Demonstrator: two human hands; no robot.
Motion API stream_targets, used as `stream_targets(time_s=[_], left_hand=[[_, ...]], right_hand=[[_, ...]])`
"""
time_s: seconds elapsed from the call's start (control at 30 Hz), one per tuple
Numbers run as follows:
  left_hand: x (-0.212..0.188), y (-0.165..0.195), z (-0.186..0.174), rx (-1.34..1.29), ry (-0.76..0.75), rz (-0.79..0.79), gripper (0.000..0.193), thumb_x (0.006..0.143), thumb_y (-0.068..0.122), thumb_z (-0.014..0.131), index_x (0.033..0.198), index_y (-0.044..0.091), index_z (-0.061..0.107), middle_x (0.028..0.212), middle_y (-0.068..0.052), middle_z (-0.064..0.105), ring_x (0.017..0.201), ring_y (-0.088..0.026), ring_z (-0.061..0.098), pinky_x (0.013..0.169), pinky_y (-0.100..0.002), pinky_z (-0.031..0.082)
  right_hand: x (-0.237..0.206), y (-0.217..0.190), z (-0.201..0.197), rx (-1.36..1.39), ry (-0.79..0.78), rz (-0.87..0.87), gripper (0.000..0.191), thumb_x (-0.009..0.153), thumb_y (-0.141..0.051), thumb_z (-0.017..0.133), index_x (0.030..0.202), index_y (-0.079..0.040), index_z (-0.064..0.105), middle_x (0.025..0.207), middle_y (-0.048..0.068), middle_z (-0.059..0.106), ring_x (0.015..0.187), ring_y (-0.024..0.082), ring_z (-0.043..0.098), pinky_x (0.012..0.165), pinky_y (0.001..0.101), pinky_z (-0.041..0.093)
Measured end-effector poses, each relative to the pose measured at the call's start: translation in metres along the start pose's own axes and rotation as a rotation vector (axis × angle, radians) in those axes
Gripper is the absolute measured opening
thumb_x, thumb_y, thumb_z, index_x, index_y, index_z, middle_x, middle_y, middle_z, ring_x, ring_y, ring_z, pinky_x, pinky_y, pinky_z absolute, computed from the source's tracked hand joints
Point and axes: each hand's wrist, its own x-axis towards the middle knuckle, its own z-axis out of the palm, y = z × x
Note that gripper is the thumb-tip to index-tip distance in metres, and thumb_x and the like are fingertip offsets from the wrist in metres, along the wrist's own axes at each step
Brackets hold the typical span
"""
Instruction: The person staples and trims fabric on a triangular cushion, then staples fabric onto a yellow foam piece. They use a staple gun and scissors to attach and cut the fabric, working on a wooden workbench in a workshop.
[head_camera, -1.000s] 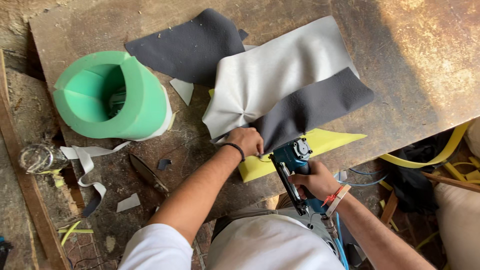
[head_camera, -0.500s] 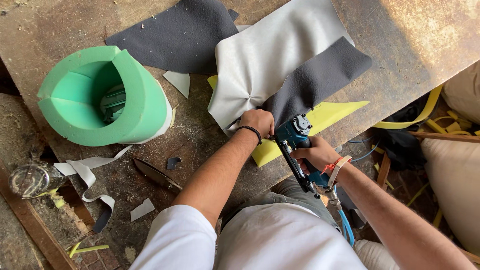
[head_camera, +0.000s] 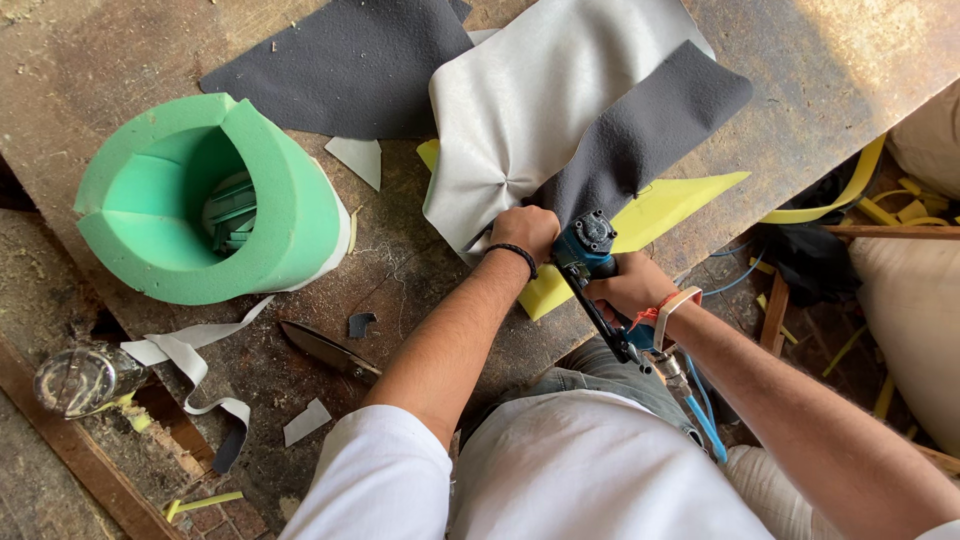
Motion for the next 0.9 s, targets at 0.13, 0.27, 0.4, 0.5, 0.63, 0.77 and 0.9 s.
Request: stream_targets(time_s=[0.13,0.27,0.4,0.5,0.63,0.77,0.9], left_hand=[[0.001,-0.002,0.005,-0.012,0.031,0.019,0.008,0.092,0.022,0.073,0.096,0.017,0.078,0.104,-0.008,0.076,0.099,-0.026,0.074,0.085,-0.040,0.061],[0.002,-0.007,0.004,-0.087,0.041,0.047,0.008,0.090,0.022,0.075,0.096,0.023,0.081,0.104,-0.007,0.077,0.099,-0.025,0.074,0.089,-0.039,0.059],[0.001,-0.022,-0.003,-0.237,-0.053,0.067,0.013,0.080,0.027,0.083,0.093,0.028,0.083,0.102,0.000,0.077,0.099,-0.021,0.072,0.093,-0.036,0.057],[0.002,-0.031,-0.008,-0.317,-0.051,0.122,0.023,0.073,0.029,0.089,0.094,0.030,0.081,0.101,0.004,0.077,0.100,-0.018,0.071,0.094,-0.035,0.055],[0.005,-0.035,-0.009,-0.376,-0.077,0.109,0.025,0.072,0.028,0.088,0.095,0.032,0.081,0.104,0.004,0.077,0.101,-0.017,0.072,0.096,-0.033,0.055],[0.007,-0.034,-0.008,-0.377,-0.086,0.103,0.022,0.074,0.029,0.087,0.096,0.032,0.081,0.106,0.003,0.078,0.101,-0.018,0.073,0.098,-0.032,0.056],[0.006,-0.032,-0.011,-0.398,-0.084,0.054,0.017,0.076,0.030,0.085,0.092,0.034,0.083,0.106,0.005,0.078,0.101,-0.016,0.072,0.098,-0.033,0.055]], right_hand=[[0.008,0.001,0.002,0.056,0.031,0.051,0.012,0.078,-0.004,0.071,0.075,0.007,0.069,0.059,0.013,0.066,0.047,0.021,0.064,0.043,0.0365,0.051],[0.018,0.001,0.000,0.051,0.036,0.119,0.013,0.078,-0.004,0.071,0.075,0.008,0.070,0.060,0.013,0.066,0.047,0.022,0.064,0.042,0.0368,0.051],[0.026,-0.005,0.001,-0.045,0.014,0.131,0.017,0.079,-0.007,0.073,0.074,0.009,0.070,0.061,0.015,0.067,0.046,0.022,0.063,0.042,0.0363,0.051],[0.028,-0.012,-0.001,-0.035,0.003,0.181,0.018,0.080,-0.007,0.072,0.074,0.010,0.068,0.061,0.015,0.066,0.045,0.023,0.062,0.041,0.0374,0.050],[0.026,-0.019,0.000,-0.106,0.005,0.201,0.020,0.080,-0.008,0.073,0.072,0.010,0.069,0.062,0.016,0.067,0.045,0.023,0.062,0.042,0.0364,0.050],[0.024,-0.026,0.008,-0.180,0.056,0.230,0.017,0.079,-0.009,0.074,0.072,0.006,0.072,0.065,0.014,0.071,0.050,0.021,0.067,0.047,0.0337,0.055],[0.024,-0.031,0.010,-0.403,0.064,0.220,0.022,0.081,-0.017,0.076,0.074,0.004,0.074,0.066,0.013,0.072,0.055,0.019,0.069,0.054,0.0295,0.054]])
